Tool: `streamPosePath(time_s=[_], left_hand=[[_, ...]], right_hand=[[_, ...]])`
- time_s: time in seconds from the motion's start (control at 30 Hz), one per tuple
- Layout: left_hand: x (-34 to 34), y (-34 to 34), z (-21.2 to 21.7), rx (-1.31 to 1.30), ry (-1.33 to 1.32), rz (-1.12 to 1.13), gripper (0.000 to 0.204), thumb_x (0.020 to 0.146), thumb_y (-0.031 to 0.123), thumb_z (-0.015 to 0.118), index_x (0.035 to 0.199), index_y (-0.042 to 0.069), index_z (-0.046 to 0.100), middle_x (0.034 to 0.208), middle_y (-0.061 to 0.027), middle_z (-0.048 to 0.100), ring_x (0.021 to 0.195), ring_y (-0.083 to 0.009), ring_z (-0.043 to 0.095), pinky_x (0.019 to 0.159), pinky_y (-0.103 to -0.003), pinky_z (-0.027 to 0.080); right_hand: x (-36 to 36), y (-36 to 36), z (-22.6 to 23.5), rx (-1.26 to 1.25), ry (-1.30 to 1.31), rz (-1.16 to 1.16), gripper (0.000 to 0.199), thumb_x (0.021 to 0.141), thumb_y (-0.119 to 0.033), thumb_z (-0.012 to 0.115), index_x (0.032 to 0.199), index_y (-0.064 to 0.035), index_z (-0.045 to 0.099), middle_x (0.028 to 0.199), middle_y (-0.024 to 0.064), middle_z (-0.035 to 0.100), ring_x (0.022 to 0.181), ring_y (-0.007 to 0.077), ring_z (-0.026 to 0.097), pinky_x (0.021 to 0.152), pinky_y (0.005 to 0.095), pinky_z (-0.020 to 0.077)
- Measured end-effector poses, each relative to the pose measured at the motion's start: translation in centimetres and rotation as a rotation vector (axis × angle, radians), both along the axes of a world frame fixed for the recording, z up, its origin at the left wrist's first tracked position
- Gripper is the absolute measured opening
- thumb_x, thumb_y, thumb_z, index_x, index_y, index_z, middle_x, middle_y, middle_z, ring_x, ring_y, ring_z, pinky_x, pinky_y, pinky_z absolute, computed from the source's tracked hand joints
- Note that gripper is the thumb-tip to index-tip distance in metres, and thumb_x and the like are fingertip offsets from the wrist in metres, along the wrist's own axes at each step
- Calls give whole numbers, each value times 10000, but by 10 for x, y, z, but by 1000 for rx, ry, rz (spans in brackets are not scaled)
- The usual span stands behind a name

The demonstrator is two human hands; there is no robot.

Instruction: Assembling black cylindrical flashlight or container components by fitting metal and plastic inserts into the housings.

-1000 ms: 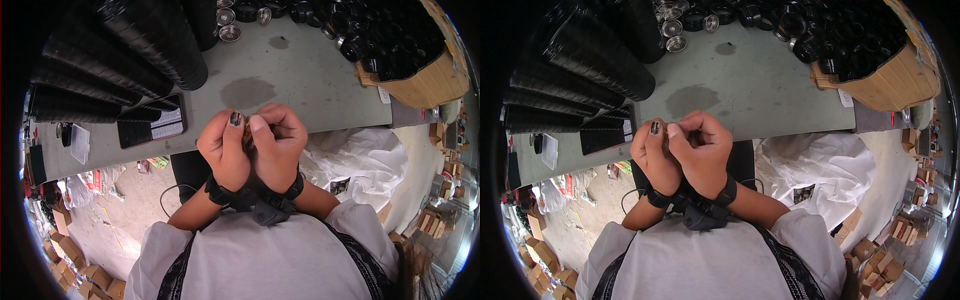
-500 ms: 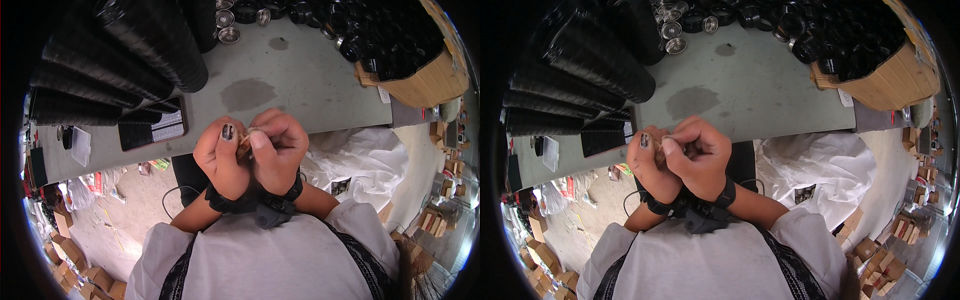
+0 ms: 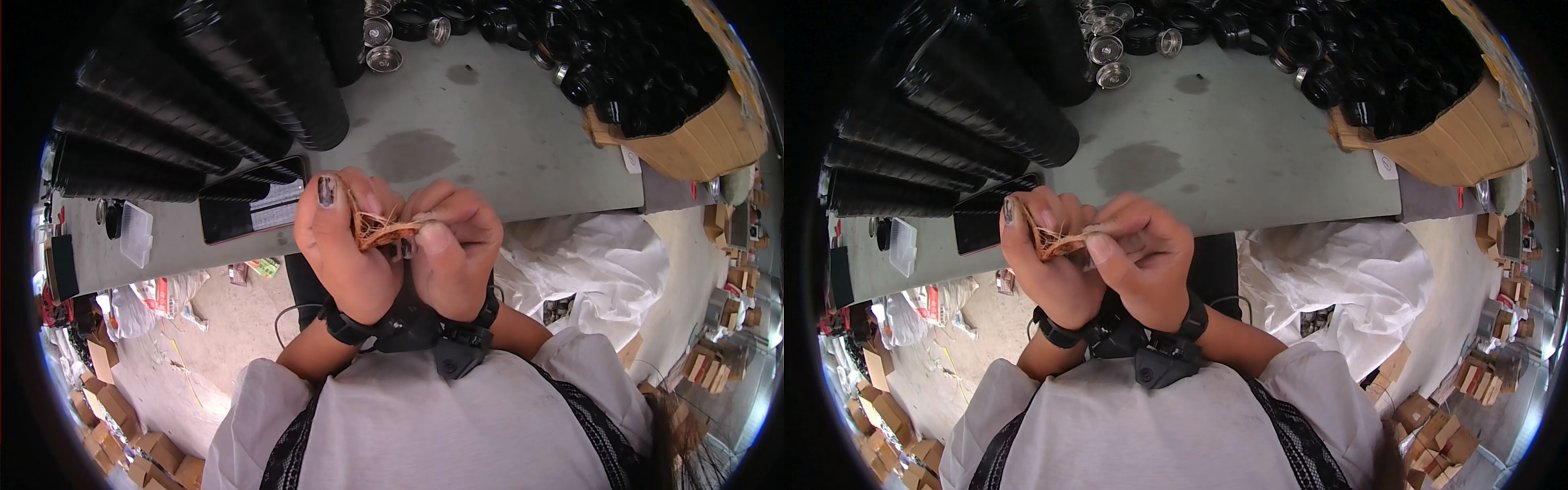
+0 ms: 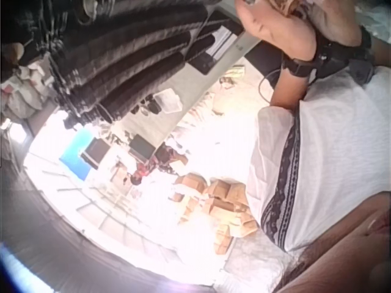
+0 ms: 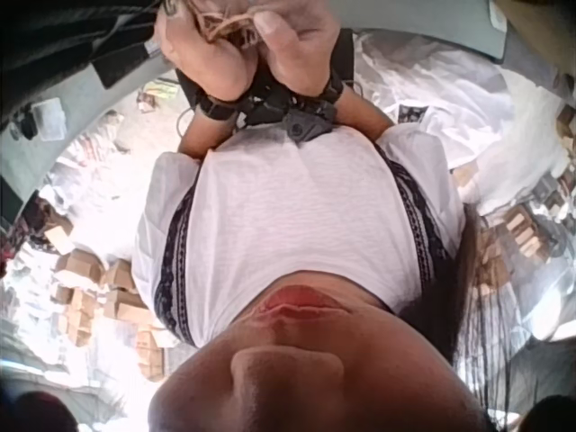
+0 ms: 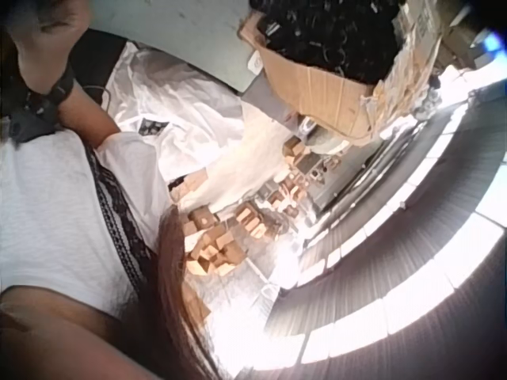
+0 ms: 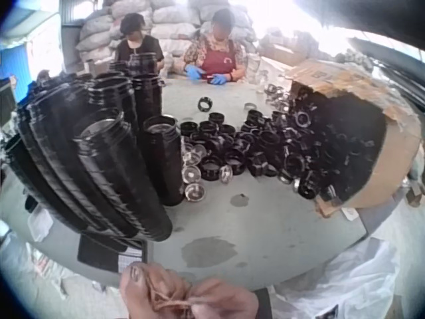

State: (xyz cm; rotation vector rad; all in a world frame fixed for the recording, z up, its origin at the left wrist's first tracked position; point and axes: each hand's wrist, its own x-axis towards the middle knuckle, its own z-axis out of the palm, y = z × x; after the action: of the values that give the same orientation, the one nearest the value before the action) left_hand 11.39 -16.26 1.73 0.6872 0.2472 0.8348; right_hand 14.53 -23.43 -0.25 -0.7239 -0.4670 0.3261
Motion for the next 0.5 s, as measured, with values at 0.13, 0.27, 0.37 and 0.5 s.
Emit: streamPosePath(time_s=[0.13, 0.27, 0.37, 0.5], left_hand=[[-1, 2, -2, 59, -13, -36, 365, 956, 315, 385, 730, 30, 410, 652, -71, 450, 506, -130, 432, 419, -263, 345], [-3, 8, -10, 119, 12, -120, 422, 963, 373, 346, 792, 5, 461, 691, -92, 496, 547, -136, 468, 470, -260, 385], [-7, 9, -9, 118, 82, -151, 411, 961, 362, 364, 879, -16, 503, 737, -84, 523, 611, -119, 491, 543, -242, 412], [-14, 19, -7, 334, 289, -239, 232, 936, 211, 484, 956, -15, 534, 781, -21, 531, 697, -69, 493, 627, -208, 412]], right_hand=[[9, -4, 4, -50, 35, 73, 73, 836, 23, 576, 892, 29, 530, 866, 105, 574, 732, 101, 578, 625, 214, 497], [16, -9, 14, -208, 82, 93, 93, 842, 11, 573, 913, 35, 518, 831, 101, 603, 708, 107, 602, 607, 219, 518], [21, -10, 18, -292, 68, 27, 80, 846, 4, 572, 897, 31, 517, 786, 90, 614, 665, 107, 602, 588, 219, 514], [30, -13, 18, -423, 33, -24, 97, 856, -73, 571, 879, -3, 508, 839, 101, 581, 688, 129, 575, 525, 260, 486]])
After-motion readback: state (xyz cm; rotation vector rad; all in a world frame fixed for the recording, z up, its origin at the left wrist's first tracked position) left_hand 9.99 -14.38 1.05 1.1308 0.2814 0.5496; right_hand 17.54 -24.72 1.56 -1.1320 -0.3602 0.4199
